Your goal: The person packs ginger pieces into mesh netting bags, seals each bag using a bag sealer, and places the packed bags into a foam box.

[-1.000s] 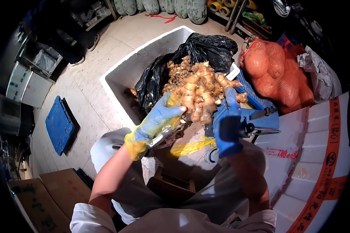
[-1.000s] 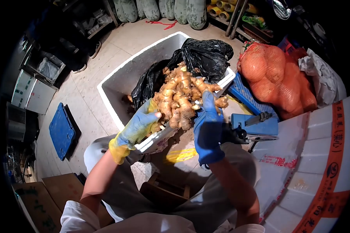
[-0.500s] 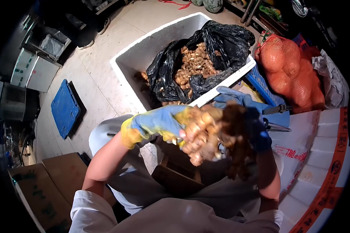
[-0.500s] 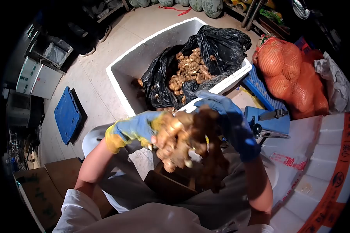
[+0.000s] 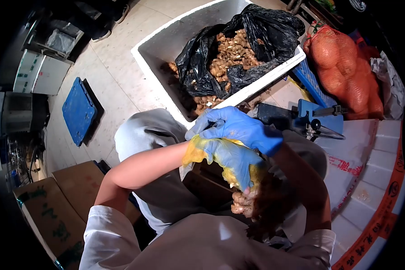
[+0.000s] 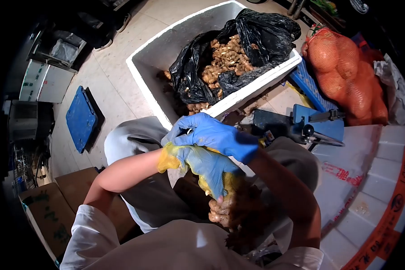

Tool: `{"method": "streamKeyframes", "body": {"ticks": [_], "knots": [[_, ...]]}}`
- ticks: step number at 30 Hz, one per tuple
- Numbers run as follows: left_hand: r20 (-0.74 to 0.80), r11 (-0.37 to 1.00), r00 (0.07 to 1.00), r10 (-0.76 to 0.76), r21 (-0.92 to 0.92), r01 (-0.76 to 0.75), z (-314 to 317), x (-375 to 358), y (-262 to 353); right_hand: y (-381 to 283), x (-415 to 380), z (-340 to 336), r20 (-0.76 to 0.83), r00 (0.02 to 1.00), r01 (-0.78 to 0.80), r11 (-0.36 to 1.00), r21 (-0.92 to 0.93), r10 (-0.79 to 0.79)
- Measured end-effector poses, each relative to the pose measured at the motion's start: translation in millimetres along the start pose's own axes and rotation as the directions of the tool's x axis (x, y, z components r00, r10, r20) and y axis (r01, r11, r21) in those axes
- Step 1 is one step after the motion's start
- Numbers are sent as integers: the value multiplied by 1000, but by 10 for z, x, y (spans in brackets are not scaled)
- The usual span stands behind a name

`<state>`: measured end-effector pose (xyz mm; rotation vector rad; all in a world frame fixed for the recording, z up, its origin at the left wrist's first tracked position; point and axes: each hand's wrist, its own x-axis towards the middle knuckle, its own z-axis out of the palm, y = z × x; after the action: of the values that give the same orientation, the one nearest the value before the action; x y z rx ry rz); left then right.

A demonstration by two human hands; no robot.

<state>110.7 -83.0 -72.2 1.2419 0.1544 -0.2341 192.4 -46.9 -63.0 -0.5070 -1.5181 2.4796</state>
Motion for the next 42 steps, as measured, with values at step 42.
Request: {"method": "streamKeyframes", "body": {"ticks": [42], "knots": [[-860,685,121,496,302,-664,-516,-515,514,-93,-441,-308,-443,874,479,507,716,-200]]}}
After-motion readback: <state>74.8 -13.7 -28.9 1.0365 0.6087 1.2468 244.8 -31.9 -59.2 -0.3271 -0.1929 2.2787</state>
